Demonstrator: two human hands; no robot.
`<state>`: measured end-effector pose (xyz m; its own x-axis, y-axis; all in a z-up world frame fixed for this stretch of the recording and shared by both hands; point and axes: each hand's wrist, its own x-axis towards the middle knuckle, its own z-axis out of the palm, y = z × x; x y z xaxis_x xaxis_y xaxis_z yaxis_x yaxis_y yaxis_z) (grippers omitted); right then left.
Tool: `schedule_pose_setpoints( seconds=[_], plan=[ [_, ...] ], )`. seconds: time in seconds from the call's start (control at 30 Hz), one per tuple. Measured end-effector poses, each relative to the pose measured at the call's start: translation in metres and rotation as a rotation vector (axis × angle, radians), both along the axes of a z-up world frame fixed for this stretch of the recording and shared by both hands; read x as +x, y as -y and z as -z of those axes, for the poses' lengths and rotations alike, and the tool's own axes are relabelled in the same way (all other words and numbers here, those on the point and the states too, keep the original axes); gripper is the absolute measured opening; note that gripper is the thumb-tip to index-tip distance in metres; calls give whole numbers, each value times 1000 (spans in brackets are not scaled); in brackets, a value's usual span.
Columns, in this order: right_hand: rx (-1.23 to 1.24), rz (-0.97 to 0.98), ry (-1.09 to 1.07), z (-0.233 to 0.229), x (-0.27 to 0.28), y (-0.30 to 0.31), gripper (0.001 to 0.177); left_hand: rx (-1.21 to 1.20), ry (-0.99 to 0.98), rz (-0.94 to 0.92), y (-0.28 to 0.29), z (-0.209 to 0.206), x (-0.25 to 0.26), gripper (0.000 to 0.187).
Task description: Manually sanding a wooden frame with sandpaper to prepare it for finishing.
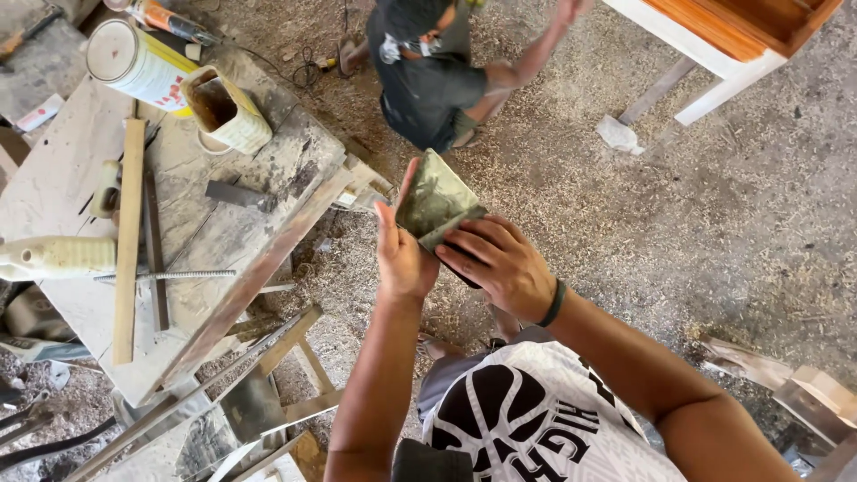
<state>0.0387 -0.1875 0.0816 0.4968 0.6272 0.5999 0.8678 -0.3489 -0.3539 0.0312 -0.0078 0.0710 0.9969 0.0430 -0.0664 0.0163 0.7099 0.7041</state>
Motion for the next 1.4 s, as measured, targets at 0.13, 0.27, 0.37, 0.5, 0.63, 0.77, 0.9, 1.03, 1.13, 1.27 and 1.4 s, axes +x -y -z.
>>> schedule_pose_setpoints(
  seconds=[0.13,0.27,0.37,0.5,0.63,0.77,0.9,1.03,1.13,1.27,1.4],
  plan=[
    [23,-11,-1,2,-3,-4,54,25,16,-20,4,-3,-8,91],
    [69,31,-71,-8,-6,-17,57,-86,29,-20,15,4,-18,95],
    [79,59,-88,-19,-1,-19,59,-186,49,11,17,7,-24,98],
    [-7,-34,-43,-22,0,-11,63,-216,52,-58,3,-18,-23,101],
    [-1,-77,-28,-15,-5,-10,61,-199,37,-126,0,3,-26,104],
    [16,-26,-30,-14,0,-17,64,-185,73,-86,-5,27,-28,105],
    [86,-64,95,19,-5,-24,55,-118,145,-58,-8,3,-24,107],
    [94,-15,4,-18,-4,-26,54,-58,102,-125,-7,37,-33,108],
    [100,15,-17,-15,-3,-32,56,-76,114,-133,-4,22,-31,110],
    [138,-4,19,-17,-7,-34,47,-49,98,-194,4,5,-30,112],
    [124,33,-50,-29,-2,-40,53,20,87,-218,5,13,-38,112]
  ],
)
